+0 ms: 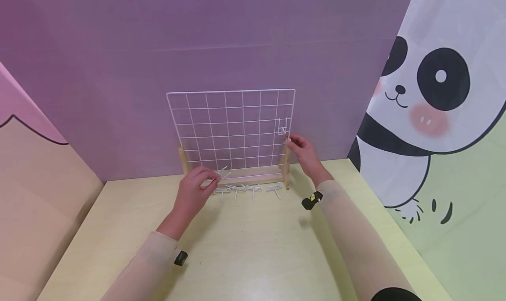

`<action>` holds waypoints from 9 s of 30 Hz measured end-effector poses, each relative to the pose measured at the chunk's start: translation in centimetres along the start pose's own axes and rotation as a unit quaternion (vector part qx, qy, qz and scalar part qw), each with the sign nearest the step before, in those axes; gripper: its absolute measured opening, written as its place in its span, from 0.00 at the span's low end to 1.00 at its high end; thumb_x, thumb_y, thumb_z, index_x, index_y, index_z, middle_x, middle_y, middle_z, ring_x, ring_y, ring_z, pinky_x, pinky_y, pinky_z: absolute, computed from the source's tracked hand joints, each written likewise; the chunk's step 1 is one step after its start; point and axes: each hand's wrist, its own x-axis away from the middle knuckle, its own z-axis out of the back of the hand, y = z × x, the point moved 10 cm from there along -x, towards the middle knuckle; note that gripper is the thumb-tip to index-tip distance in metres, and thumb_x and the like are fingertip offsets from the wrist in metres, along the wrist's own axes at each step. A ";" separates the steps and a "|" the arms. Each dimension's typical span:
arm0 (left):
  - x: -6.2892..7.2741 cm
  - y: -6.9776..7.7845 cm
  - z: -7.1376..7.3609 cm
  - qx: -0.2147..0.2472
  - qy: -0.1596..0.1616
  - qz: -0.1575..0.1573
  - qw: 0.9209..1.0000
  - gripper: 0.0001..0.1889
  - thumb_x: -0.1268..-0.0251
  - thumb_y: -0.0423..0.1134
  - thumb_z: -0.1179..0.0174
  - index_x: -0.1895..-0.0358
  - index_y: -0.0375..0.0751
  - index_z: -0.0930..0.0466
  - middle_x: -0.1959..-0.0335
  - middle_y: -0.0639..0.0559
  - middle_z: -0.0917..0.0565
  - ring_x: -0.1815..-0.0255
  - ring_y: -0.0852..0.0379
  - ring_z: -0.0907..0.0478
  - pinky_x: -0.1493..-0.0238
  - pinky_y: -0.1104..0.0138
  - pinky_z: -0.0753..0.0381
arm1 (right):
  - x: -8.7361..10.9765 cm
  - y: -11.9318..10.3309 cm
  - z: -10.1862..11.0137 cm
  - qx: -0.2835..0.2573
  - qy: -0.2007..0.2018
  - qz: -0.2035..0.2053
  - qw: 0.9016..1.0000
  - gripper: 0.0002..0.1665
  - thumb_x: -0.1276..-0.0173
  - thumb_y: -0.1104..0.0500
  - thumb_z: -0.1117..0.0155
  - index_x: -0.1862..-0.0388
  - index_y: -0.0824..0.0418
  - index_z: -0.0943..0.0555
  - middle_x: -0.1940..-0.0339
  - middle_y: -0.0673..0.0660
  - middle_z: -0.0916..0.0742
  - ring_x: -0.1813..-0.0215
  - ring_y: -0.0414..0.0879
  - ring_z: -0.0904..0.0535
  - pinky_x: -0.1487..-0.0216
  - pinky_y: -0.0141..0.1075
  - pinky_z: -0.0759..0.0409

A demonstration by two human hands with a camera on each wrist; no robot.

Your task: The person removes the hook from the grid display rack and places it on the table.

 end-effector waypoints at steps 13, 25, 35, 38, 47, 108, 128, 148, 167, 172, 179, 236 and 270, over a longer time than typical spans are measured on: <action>1.5 -1.2 0.5 -0.012 -0.026 0.013 1.000 0.13 0.43 0.20 0.20 0.60 0.39 0.08 0.59 0.51 0.10 0.53 0.47 0.13 0.47 0.61 0.14 | 0.3 -0.4 -0.1 0.014 -0.008 0.006 1.000 0.23 0.14 0.58 0.35 0.28 0.67 0.20 0.29 0.64 0.15 0.35 0.45 0.21 0.24 0.41 0.25; 3.1 -2.3 0.2 -0.033 -0.052 0.028 0.998 0.13 0.44 0.20 0.20 0.61 0.39 0.08 0.59 0.51 0.11 0.57 0.50 0.13 0.56 0.54 0.11 | 0.3 -0.3 -0.1 0.010 0.003 0.010 1.000 0.22 0.14 0.60 0.35 0.29 0.70 0.20 0.31 0.62 0.13 0.37 0.42 0.20 0.29 0.35 0.23; 4.0 -3.3 -0.2 -0.045 -0.074 0.037 0.996 0.13 0.44 0.20 0.20 0.60 0.40 0.09 0.60 0.52 0.12 0.54 0.48 0.13 0.51 0.51 0.10 | 0.5 -0.5 -0.2 0.001 -0.001 0.008 1.000 0.22 0.14 0.61 0.35 0.29 0.70 0.20 0.28 0.67 0.16 0.37 0.43 0.20 0.28 0.36 0.24; 4.3 -3.8 -0.4 -0.051 -0.086 0.047 0.994 0.13 0.43 0.21 0.20 0.60 0.40 0.09 0.60 0.52 0.12 0.54 0.48 0.13 0.49 0.50 0.10 | 0.5 -0.6 -0.2 -0.002 -0.001 0.008 1.000 0.22 0.14 0.61 0.35 0.29 0.70 0.20 0.28 0.67 0.16 0.37 0.43 0.20 0.28 0.37 0.24; 4.9 -5.2 -1.1 -0.062 -0.127 0.089 0.986 0.11 0.39 0.24 0.20 0.61 0.43 0.10 0.60 0.54 0.14 0.57 0.51 0.15 0.52 0.52 0.11 | 0.4 -0.4 -0.1 0.001 0.003 0.004 1.000 0.22 0.14 0.60 0.34 0.28 0.68 0.19 0.30 0.63 0.15 0.36 0.44 0.20 0.27 0.38 0.24; 7.0 -7.5 -4.5 -0.019 -0.325 0.175 0.929 0.07 0.32 0.27 0.24 0.60 0.44 0.10 0.61 0.58 0.15 0.58 0.56 0.18 0.50 0.55 0.11 | 0.5 -0.3 -0.1 0.015 -0.005 -0.001 1.000 0.23 0.14 0.57 0.34 0.28 0.67 0.18 0.35 0.58 0.13 0.37 0.45 0.21 0.30 0.37 0.23; 7.0 -6.7 -5.3 -0.050 -0.348 0.089 0.932 0.08 0.34 0.28 0.22 0.61 0.44 0.10 0.62 0.58 0.16 0.56 0.54 0.16 0.50 0.57 0.11 | 0.7 -0.4 -0.1 0.018 -0.003 -0.005 1.000 0.22 0.14 0.57 0.34 0.28 0.65 0.18 0.31 0.60 0.14 0.34 0.45 0.20 0.22 0.43 0.26; 6.7 -6.0 -5.3 -0.049 -0.343 0.075 0.935 0.08 0.36 0.25 0.22 0.61 0.42 0.09 0.62 0.58 0.16 0.57 0.54 0.16 0.52 0.60 0.10 | 0.3 -0.1 -0.1 0.008 -0.004 0.005 1.000 0.23 0.15 0.58 0.33 0.28 0.68 0.18 0.30 0.62 0.14 0.36 0.44 0.19 0.24 0.41 0.25; 6.4 -5.9 -4.9 -0.032 -0.346 0.092 0.933 0.07 0.34 0.27 0.23 0.59 0.42 0.09 0.62 0.57 0.14 0.57 0.54 0.16 0.50 0.56 0.11 | 0.4 -0.2 -0.2 0.015 -0.004 -0.007 1.000 0.24 0.14 0.56 0.34 0.27 0.66 0.19 0.28 0.62 0.15 0.34 0.45 0.21 0.22 0.42 0.27; 6.4 -6.2 -4.9 -0.029 -0.347 0.105 0.932 0.07 0.33 0.27 0.24 0.58 0.42 0.09 0.62 0.57 0.14 0.57 0.54 0.15 0.50 0.55 0.10 | 0.4 -0.1 -0.1 0.014 -0.003 -0.007 1.000 0.24 0.14 0.56 0.33 0.27 0.66 0.18 0.30 0.61 0.15 0.34 0.46 0.21 0.22 0.43 0.27; 6.2 -6.3 -4.9 -0.020 -0.341 0.128 0.931 0.05 0.32 0.29 0.24 0.57 0.41 0.08 0.61 0.58 0.14 0.57 0.55 0.15 0.50 0.55 0.10 | 0.5 -0.3 -0.1 0.013 0.005 -0.003 1.000 0.22 0.15 0.58 0.33 0.29 0.66 0.18 0.31 0.60 0.13 0.35 0.44 0.20 0.24 0.41 0.25; -14.6 5.3 -14.0 0.096 -0.102 0.105 0.985 0.16 0.27 0.36 0.24 0.42 0.35 0.14 0.44 0.43 0.15 0.39 0.47 0.16 0.33 0.60 0.16 | 0.5 0.2 0.0 0.024 -0.009 -0.013 1.000 0.23 0.13 0.54 0.35 0.27 0.63 0.19 0.36 0.55 0.14 0.35 0.47 0.21 0.22 0.46 0.26; -16.0 4.9 -15.8 0.122 -0.096 0.129 0.979 0.07 0.22 0.36 0.28 0.49 0.38 0.07 0.52 0.50 0.11 0.48 0.52 0.12 0.43 0.64 0.12 | 0.2 -0.1 0.0 0.018 -0.004 0.004 1.000 0.23 0.15 0.58 0.34 0.28 0.67 0.19 0.37 0.56 0.13 0.36 0.46 0.19 0.26 0.43 0.24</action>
